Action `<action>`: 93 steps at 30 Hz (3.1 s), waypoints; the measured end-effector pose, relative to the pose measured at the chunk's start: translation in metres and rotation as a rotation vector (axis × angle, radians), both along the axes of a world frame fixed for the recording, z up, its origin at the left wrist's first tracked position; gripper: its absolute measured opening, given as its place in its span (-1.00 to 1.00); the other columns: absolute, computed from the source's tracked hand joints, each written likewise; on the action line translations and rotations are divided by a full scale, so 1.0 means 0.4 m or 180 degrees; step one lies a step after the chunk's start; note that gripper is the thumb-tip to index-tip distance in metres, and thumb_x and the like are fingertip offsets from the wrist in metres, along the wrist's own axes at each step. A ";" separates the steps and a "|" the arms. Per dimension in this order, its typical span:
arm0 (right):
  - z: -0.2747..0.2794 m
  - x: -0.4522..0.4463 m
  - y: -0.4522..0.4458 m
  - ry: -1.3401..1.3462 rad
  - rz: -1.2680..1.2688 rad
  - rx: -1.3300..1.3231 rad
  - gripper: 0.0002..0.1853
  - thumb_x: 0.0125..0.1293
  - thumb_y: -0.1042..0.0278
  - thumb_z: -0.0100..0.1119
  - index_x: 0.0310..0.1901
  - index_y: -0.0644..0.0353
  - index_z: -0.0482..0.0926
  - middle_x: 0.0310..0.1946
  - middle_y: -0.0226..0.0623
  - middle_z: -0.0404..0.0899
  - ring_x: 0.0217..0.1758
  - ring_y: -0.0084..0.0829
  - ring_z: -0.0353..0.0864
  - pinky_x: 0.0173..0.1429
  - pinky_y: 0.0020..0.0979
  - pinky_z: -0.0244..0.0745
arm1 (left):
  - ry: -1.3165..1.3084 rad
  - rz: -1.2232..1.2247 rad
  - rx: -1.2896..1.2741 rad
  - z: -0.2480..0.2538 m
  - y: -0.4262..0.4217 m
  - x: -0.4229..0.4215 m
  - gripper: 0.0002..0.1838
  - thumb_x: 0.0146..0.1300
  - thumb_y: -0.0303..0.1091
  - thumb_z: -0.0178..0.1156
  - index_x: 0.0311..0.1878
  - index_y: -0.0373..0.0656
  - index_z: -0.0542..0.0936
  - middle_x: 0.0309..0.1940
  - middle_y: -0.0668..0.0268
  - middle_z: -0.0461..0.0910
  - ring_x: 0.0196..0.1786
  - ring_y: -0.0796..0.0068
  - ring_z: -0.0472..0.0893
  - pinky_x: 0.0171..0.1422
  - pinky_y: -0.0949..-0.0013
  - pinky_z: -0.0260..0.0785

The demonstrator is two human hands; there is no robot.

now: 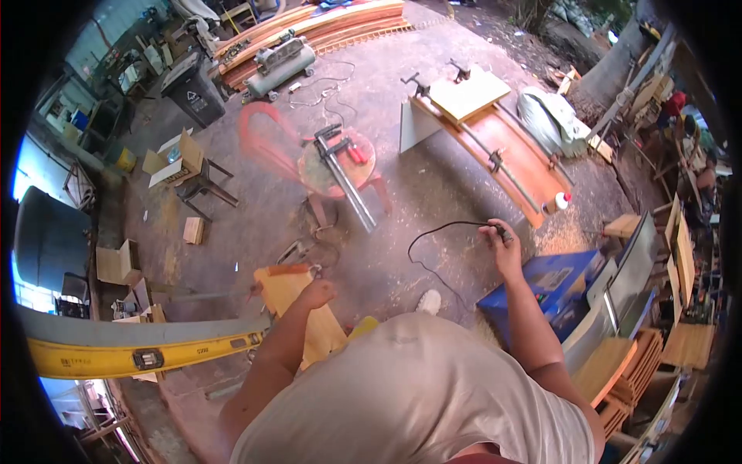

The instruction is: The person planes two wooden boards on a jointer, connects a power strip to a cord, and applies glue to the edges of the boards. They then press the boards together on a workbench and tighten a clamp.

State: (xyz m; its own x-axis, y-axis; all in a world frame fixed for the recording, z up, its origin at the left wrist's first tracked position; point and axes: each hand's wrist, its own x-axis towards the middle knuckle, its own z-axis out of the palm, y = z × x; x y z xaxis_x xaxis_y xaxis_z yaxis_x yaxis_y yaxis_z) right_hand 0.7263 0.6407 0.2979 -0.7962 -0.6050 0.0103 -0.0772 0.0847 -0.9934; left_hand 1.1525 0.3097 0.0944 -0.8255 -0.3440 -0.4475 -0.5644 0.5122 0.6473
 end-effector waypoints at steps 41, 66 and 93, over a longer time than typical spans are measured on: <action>-0.493 -0.463 -0.699 0.1282 0.3647 0.1844 -0.77 0.45 0.26 0.17 -0.04 0.25 0.56 -0.25 -0.28 0.62 -0.11 -0.46 0.56 0.09 -0.41 0.45 | -0.0304 0.5439 -0.1868 0.049 0.405 0.273 -0.30 0.18 -0.19 0.36 0.35 -0.22 0.39 0.29 -0.13 0.40 0.36 -0.10 0.39 0.45 0.10 0.23; -0.562 -0.858 -1.000 0.0923 0.2044 0.2293 -0.83 0.45 0.29 0.12 -0.07 0.18 0.56 -0.43 -0.32 0.63 -0.36 -0.51 0.57 -0.21 -0.38 0.49 | -0.0027 0.4325 0.0281 0.075 -0.044 -0.246 -0.57 0.36 -0.15 0.23 0.15 -0.25 0.54 -0.10 0.19 0.68 0.03 0.40 0.63 0.14 0.33 0.45; -0.796 0.294 -1.189 -0.0297 0.5157 0.2593 -0.58 0.33 0.30 0.25 0.16 0.29 0.51 -0.17 -0.27 0.64 -0.17 -0.53 0.61 -0.06 -0.43 0.54 | -0.0576 0.5409 -0.4714 0.457 0.204 0.386 -0.70 0.35 -0.31 0.25 0.02 -0.21 0.41 0.01 0.14 0.47 0.16 0.21 0.46 0.36 0.18 0.26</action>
